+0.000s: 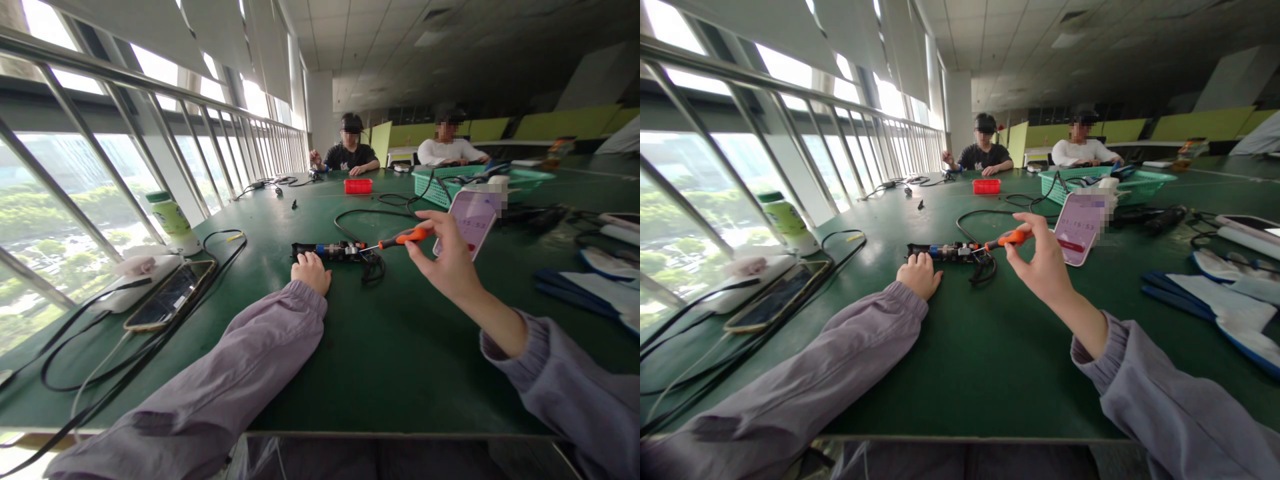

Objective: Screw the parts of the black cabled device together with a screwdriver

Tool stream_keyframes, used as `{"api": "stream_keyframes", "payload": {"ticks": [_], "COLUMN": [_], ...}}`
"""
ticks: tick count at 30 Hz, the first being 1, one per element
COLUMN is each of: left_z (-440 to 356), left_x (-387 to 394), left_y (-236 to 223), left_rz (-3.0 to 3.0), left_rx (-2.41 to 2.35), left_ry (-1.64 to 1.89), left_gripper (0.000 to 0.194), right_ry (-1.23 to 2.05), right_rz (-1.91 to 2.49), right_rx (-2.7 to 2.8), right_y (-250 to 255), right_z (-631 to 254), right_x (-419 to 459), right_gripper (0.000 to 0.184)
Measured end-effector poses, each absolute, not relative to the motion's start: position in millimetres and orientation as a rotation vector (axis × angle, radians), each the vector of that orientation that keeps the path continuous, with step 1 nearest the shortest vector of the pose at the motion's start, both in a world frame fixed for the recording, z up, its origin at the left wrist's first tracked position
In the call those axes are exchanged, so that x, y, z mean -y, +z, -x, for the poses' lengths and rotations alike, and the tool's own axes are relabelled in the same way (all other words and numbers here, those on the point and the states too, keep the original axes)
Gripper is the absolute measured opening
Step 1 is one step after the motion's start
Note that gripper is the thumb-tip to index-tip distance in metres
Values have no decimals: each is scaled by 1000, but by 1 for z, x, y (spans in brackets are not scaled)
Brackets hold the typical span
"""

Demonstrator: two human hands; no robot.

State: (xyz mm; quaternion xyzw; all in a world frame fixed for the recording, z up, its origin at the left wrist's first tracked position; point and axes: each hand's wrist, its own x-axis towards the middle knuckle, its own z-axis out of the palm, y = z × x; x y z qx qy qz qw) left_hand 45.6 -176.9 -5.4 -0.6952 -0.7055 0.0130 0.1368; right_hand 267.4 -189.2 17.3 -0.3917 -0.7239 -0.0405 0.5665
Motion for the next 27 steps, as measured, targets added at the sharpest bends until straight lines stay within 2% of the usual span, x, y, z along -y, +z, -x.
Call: {"api": "stream_keyframes", "payload": {"ticks": [2,6,8,13,18,20,24,27], "left_z": [-45,-45,-45,-46,-46,-46,-45,-45], "left_x": [176,176,176,176,177,177,176,176], "left_y": [-6,-7,-7,-6,-6,-5,-6,-6], "left_rz": [2015,2007,2007,2020,2019,2017,2015,2014], "left_rx": [2037,2046,2047,2048,2052,2051,2047,2044], "left_ry": [29,19,17,14,18,24,30,27], "left_gripper": [58,56,56,57,58,58,57,58], "right_ry": [-90,-37,-45,-90,-30,-27,-112,-98], "right_rz": [949,1068,1048,929,1053,1040,925,954], "right_rx": [1720,1808,1794,1705,1801,1789,1716,1734], "right_y": [17,17,16,16,17,17,18,18], "right_z": [-268,-270,-270,-268,-269,-269,-267,-267], "right_x": [189,190,190,188,188,189,190,191], "right_gripper": [34,16,18,39,17,18,32,30]}}
